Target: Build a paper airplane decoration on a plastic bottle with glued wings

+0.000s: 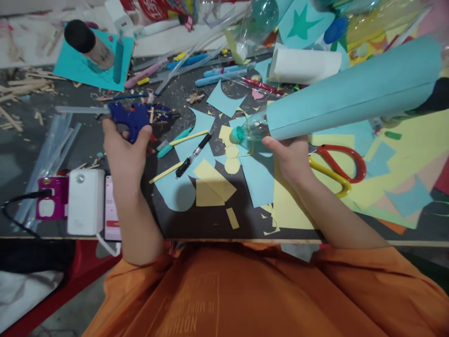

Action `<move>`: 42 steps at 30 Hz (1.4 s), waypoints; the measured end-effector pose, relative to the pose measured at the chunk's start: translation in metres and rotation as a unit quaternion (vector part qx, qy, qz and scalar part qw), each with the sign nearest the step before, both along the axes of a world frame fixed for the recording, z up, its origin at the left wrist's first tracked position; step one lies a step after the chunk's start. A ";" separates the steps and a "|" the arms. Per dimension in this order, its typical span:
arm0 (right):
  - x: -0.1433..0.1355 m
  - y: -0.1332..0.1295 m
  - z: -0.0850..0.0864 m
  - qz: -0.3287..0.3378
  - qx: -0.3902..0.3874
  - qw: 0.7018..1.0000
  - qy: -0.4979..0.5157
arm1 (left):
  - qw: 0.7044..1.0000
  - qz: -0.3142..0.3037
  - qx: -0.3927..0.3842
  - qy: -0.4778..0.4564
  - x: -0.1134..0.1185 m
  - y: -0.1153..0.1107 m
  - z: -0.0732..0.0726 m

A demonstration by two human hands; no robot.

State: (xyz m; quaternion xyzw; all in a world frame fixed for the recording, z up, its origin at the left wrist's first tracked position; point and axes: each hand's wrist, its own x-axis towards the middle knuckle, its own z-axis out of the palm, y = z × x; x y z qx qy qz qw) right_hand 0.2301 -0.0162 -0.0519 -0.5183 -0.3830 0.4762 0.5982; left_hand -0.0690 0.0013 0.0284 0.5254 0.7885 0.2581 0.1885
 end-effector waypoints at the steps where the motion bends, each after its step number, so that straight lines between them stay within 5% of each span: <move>1: 0.000 0.000 0.000 -0.001 0.000 1.000 0.000 | 1.000 0.012 -0.019 0.022 0.000 0.001 0.002; 8: -0.001 0.001 -0.001 0.000 0.009 1.000 -0.001 | 0.992 0.048 -0.054 0.105 -0.015 0.001 0.005; 12: -0.002 0.003 -0.002 -0.015 0.021 1.000 0.001 | 0.986 0.029 0.065 0.152 -0.012 -0.002 0.005; 15: -0.003 0.003 0.000 -0.050 0.040 0.998 0.014 | 0.985 -0.130 0.028 0.114 0.017 -0.003 0.006; 18: -0.002 0.003 0.000 -0.084 0.053 0.995 0.020 | 0.932 -0.342 -0.021 0.114 0.056 0.003 0.005; 22: 0.001 0.004 -0.005 -0.106 0.050 0.993 0.025 | 0.889 -0.437 -0.062 0.124 0.091 0.022 -0.001; 27: 0.004 0.006 -0.008 -0.102 0.032 0.994 0.025 | 0.868 -0.449 -0.141 0.160 0.107 0.043 -0.003; 34: 0.004 0.006 -0.010 -0.095 0.041 0.995 0.008 | 0.876 -0.445 -0.142 0.118 0.110 0.046 -0.007; 38: 0.006 0.006 -0.010 -0.088 0.044 0.995 0.000 | 0.911 -0.408 -0.055 -0.007 0.093 0.049 -0.003; 42: 0.004 0.006 0.002 -0.093 0.030 0.994 0.048 | 0.923 -0.306 0.032 -0.232 0.074 0.042 -0.007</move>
